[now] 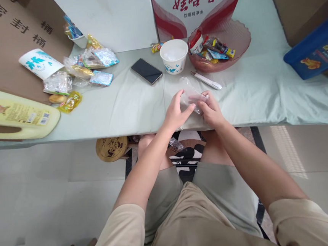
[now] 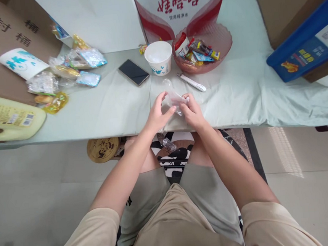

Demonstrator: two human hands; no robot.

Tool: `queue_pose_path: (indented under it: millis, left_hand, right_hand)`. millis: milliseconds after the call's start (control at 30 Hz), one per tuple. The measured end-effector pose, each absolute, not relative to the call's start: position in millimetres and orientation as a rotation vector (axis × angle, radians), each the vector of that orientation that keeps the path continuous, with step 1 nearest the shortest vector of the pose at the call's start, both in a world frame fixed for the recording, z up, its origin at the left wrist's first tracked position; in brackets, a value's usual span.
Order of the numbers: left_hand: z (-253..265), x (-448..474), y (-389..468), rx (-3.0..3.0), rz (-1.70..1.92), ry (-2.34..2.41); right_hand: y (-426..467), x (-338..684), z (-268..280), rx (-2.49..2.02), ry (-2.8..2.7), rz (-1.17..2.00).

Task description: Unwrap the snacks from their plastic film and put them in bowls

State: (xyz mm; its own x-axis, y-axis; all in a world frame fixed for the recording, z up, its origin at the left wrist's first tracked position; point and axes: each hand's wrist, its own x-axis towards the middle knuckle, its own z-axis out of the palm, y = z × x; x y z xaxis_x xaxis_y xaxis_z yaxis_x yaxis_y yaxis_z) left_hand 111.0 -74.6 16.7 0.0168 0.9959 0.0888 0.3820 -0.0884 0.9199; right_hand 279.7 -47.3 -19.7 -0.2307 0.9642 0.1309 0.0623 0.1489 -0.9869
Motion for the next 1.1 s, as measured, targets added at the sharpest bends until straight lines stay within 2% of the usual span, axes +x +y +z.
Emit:
queue_pose_path:
  millis: [100,233,433,600,700,833,933,1100]
  left_hand:
    - [12.1,123.1,-62.5,1.455,0.992,1.274]
    - [7.2,125.0,-51.6,1.34,1.079,1.181]
    - [17.2,91.2,-21.4,1.293,1.376,1.527]
    - [67.3,54.0,38.1,1.327,1.519,1.843]
    - [102.8,52.6,73.7,1.694,1.312,1.911]
    - [118.3,76.4,116.1,2.222,0.759,1.987]
    - [106.2,93.6,149.0,2.101,0.419,1.918]
    - [91.4,93.5,184.8,1.733,0.171,1.786]
  right_hand:
    - [-45.4,279.5,-17.7,-0.964,-1.434,1.233]
    - [-44.1,281.1,-17.0,-0.948,-1.45,1.161]
    - [-45.9,282.2,-21.5,-0.961,-1.359,1.132]
    - [-50.2,279.7,-15.0,-1.017,-1.42,1.137]
    - [-51.9,279.4,-9.1,-1.017,-1.418,1.156]
    - [-52.5,279.9,-3.1,-1.04,-1.448,1.14]
    - [-53.1,279.6,-0.6,-1.044,-1.456,1.142]
    - [-54.2,277.8,1.2,-1.013,-1.445,1.13]
